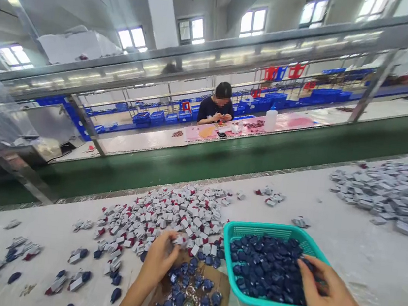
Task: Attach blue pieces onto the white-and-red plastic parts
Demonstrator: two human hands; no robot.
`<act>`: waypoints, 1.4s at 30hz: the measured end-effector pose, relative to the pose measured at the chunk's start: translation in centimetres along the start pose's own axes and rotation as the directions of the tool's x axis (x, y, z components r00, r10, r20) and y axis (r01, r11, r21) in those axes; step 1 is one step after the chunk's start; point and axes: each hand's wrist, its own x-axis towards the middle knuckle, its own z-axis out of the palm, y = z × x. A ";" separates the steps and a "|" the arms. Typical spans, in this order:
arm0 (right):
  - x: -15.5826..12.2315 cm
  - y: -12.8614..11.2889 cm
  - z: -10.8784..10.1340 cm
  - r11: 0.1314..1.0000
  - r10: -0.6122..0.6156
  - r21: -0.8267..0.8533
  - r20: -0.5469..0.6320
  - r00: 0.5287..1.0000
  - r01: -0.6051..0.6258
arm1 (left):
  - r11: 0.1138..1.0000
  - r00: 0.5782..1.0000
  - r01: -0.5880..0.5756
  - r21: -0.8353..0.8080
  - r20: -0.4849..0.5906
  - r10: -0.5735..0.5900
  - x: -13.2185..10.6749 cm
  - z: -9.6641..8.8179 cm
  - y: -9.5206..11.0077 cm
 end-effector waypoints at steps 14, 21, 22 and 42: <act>-7.1 -9.6 -2.0 0.978 -0.134 0.199 0.340 0.931 0.068 | 0.208 0.802 0.379 -0.901 0.208 -0.559 -10.0 -5.3 3.7; -10.6 -14.1 0.0 0.913 -0.399 0.358 0.689 0.605 0.195 | 0.243 0.725 0.396 -0.886 0.139 -0.674 -15.1 -6.1 4.9; -10.8 -14.1 0.3 0.906 -0.416 0.367 0.689 0.593 0.209 | 0.229 0.737 0.382 -0.895 0.146 -0.660 -15.3 -6.0 5.0; -10.9 -14.5 2.3 0.829 -0.555 0.469 0.617 0.558 0.305 | 0.496 0.787 0.343 -0.798 -0.044 -0.615 -15.0 -5.9 5.4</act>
